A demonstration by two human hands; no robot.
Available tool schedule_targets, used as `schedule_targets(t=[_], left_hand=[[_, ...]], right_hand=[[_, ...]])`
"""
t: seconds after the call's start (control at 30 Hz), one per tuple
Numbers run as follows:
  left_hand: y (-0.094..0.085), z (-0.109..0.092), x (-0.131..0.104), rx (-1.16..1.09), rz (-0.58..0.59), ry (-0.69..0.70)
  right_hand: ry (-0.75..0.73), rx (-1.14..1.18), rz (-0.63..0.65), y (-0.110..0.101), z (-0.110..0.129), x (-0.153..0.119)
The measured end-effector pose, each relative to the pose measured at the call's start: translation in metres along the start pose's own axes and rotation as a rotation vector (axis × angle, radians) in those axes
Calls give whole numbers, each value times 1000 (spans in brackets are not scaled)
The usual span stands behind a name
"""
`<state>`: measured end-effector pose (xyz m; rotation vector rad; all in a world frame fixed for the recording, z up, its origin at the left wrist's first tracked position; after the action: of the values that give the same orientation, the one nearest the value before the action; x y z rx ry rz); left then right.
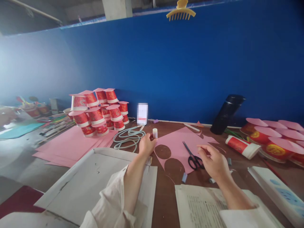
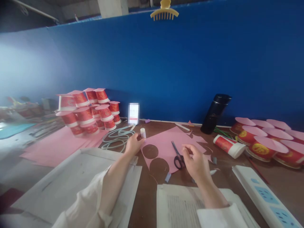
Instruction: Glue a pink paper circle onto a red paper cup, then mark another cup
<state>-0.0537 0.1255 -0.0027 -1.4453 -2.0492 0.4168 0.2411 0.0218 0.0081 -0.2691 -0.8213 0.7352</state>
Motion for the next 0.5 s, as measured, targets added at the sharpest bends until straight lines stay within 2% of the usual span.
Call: schedule_targets(t=[0.17,0.3,0.4,0.5], left_hand=[[-1,-1,1,74,-21,11],[-3,4,4,158,-93,39],[0,9,6,208,-71,23],[4,12,8,204,-38,3]], right_hand=[[-55,-108,72,13,-5,-10],[-110,-321,82,14,-6,-14],[-94,-415,105,12,-7,-12],[-46,-433,-2,-4,-16,1]])
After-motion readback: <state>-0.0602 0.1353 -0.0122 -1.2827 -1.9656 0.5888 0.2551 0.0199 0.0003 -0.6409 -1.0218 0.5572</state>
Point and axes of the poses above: each hand's wrist, its own x-axis towards the middle knuckle, its own y-axis out of the palm, z = x × y, the point moved 7 cm from there along x, towards the middle knuckle, and after that the axes turned 12 degrees about -z, right-handed, at the moved point
